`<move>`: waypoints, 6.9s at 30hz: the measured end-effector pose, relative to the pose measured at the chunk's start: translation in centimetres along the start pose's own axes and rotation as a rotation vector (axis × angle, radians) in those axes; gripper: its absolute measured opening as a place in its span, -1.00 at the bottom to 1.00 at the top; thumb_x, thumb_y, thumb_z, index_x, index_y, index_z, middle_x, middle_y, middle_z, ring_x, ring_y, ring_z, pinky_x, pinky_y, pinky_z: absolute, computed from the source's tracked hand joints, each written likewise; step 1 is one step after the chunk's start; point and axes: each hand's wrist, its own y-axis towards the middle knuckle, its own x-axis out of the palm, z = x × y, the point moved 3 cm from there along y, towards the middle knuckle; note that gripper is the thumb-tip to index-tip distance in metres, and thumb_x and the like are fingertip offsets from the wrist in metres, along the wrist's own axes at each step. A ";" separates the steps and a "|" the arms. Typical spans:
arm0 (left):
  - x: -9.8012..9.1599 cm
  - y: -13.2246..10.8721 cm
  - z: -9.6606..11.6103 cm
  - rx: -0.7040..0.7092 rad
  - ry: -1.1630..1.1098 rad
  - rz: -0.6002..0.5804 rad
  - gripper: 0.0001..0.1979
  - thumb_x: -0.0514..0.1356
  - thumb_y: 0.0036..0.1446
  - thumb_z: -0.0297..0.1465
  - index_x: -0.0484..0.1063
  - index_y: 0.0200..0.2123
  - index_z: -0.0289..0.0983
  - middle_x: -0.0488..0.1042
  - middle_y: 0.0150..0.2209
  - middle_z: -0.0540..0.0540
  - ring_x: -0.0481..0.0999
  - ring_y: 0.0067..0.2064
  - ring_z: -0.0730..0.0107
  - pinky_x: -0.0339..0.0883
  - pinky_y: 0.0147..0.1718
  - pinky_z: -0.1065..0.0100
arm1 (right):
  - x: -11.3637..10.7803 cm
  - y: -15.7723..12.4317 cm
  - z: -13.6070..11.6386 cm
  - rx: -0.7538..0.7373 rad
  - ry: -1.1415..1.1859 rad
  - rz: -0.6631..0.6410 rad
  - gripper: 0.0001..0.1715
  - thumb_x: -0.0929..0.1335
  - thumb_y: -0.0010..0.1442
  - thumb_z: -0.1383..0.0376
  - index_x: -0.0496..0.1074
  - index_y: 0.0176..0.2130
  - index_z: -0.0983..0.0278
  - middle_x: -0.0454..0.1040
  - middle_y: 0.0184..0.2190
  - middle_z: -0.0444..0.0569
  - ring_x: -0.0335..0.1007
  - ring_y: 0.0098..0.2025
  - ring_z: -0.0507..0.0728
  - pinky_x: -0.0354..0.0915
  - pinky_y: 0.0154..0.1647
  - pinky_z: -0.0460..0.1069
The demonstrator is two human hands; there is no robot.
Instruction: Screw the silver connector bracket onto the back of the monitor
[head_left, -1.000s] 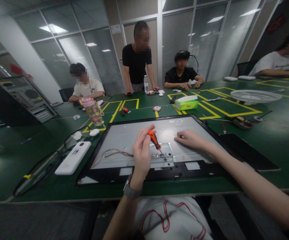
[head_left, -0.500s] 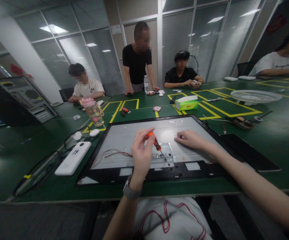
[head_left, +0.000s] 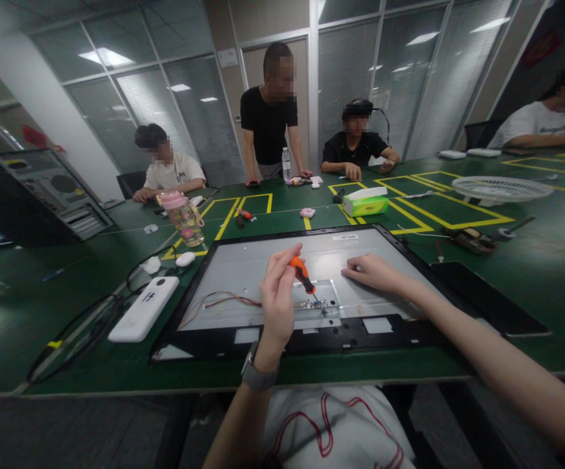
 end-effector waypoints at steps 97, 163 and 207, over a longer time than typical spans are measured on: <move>-0.1 -0.1 -0.7 -0.164 -0.125 -0.024 -0.74 0.20 0.20 -0.30 0.55 -0.09 -0.25 0.53 -0.16 -0.15 0.54 -0.18 0.34 0.41 -0.17 0.36 | 0.6 0.1 0.6 -0.035 0.010 0.015 -0.59 0.24 0.31 0.14 0.45 -0.45 0.27 0.52 -0.49 0.01 0.40 -0.41 0.14 0.04 -0.42 -0.05; -0.1 -0.1 -0.3 -0.089 0.064 0.035 -0.76 0.19 0.23 -0.30 0.55 -0.09 -0.24 0.52 -0.20 -0.11 0.50 -0.17 0.37 0.36 -0.13 0.39 | 0.7 0.2 0.7 -0.028 0.015 -0.002 -0.61 0.24 0.31 0.14 0.46 -0.43 0.27 0.54 -0.46 0.02 0.40 -0.39 0.14 0.04 -0.42 -0.05; -0.2 -0.2 -0.8 -0.162 -0.062 0.043 -0.73 0.15 0.25 -0.28 0.54 -0.07 -0.23 0.54 -0.13 -0.14 0.55 -0.15 0.33 0.40 -0.12 0.33 | 0.5 0.0 0.4 -0.026 0.020 0.005 -0.61 0.24 0.32 0.15 0.44 -0.45 0.26 0.54 -0.47 0.02 0.41 -0.39 0.15 0.03 -0.41 -0.05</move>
